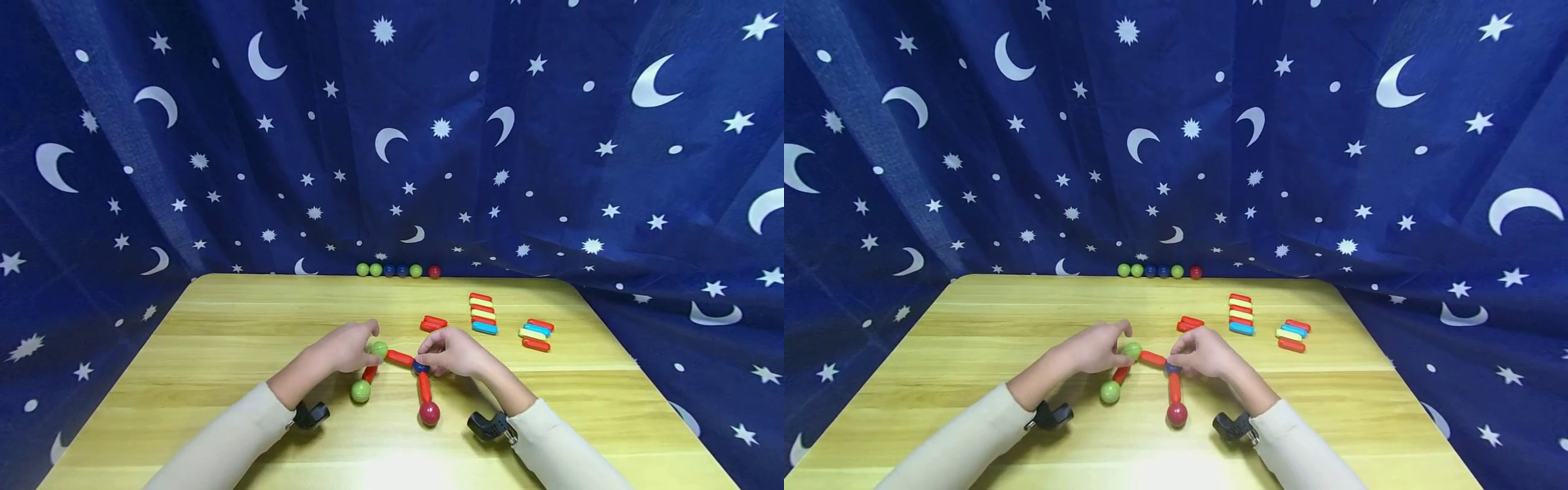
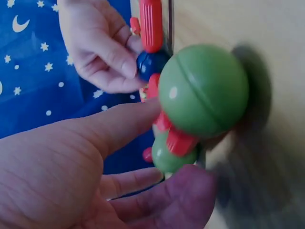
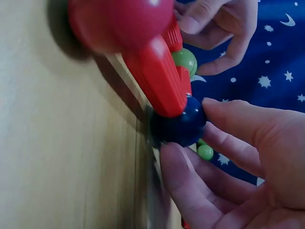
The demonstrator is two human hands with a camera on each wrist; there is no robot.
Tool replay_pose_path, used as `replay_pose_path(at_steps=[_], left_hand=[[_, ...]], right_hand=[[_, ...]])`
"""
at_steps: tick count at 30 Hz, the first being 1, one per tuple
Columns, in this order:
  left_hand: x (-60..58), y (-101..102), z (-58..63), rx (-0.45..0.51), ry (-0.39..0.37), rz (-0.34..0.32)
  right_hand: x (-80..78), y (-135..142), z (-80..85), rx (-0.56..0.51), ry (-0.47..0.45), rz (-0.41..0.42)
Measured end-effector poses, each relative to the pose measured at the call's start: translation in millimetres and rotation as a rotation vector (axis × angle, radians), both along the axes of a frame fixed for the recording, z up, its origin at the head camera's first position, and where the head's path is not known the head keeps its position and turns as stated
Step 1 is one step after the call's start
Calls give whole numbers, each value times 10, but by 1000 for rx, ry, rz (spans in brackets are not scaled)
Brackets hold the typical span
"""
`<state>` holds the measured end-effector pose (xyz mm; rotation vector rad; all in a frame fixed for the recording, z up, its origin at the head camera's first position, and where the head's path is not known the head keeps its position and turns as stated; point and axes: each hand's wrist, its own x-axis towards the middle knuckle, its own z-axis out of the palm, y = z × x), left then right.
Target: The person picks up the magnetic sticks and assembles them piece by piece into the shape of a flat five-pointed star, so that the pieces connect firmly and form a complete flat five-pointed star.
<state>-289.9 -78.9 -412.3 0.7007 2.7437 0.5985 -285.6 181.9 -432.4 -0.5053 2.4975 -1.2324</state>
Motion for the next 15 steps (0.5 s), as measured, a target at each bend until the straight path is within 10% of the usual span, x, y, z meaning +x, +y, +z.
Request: replay_pose_path(at_steps=[7,15], left_hand=[[27,41,-112,122,-152,123],[13,-44,-93,69,-74,26]], right_hand=[[-95,-68,-71,-2,29,-11],[-137,-61,-59,53,96,8]])
